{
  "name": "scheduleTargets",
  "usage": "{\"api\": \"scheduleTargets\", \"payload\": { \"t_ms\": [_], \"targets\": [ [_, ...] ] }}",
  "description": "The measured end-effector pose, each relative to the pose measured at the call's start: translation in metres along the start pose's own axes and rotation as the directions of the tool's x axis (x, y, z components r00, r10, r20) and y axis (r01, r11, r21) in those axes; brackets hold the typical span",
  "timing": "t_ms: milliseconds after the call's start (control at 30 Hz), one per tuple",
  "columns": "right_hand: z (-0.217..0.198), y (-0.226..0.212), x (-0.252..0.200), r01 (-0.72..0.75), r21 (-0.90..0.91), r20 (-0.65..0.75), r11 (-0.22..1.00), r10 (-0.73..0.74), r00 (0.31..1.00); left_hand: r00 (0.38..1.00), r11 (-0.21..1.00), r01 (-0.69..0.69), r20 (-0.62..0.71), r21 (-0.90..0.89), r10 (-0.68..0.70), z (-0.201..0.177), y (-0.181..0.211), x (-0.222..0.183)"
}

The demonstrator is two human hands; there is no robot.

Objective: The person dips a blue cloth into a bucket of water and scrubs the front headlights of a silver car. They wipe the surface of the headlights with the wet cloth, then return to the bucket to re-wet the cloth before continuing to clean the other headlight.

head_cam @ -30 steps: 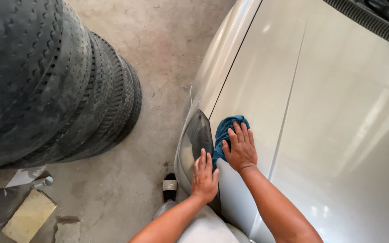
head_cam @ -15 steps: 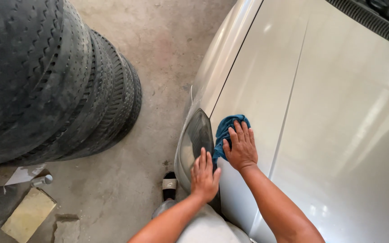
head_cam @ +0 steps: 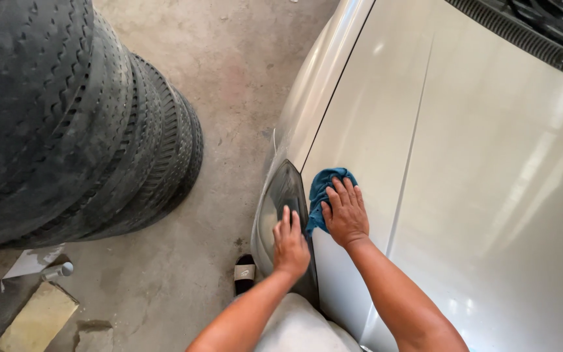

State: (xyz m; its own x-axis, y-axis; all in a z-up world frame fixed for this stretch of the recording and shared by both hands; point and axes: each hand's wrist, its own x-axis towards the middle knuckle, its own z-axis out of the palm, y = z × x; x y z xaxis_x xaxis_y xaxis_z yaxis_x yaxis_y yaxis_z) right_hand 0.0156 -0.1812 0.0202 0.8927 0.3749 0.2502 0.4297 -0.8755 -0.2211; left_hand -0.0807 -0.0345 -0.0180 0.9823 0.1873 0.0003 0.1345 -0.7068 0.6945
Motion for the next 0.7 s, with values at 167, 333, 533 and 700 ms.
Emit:
{"api": "scheduleTargets", "payload": {
  "t_ms": [167, 333, 533, 700],
  "targets": [
    [-0.007, -0.011, -0.009, 0.032, 0.017, -0.011, 0.999, -0.032, 0.999, 1.0, 1.0, 0.01, -0.014, -0.016, -0.01, 0.01, -0.011, 0.005],
    [-0.008, -0.021, -0.038, 0.161, 0.026, 0.07, 0.987, -0.162, 0.984, 0.988, 0.987, 0.149, -0.027, -0.066, -0.151, -0.002, -0.012, 0.065],
    [-0.005, -0.035, -0.07, 0.314, 0.074, 0.193, 0.947, -0.322, 0.927, 0.993, 0.992, 0.111, -0.039, -0.056, -0.113, 0.005, -0.02, -0.008],
    [0.006, -0.047, -0.091, 0.357, 0.068, 0.312, 0.932, -0.36, 0.879, 0.988, 0.977, 0.15, -0.021, -0.151, -0.155, 0.005, -0.033, -0.029]
  ]
}}
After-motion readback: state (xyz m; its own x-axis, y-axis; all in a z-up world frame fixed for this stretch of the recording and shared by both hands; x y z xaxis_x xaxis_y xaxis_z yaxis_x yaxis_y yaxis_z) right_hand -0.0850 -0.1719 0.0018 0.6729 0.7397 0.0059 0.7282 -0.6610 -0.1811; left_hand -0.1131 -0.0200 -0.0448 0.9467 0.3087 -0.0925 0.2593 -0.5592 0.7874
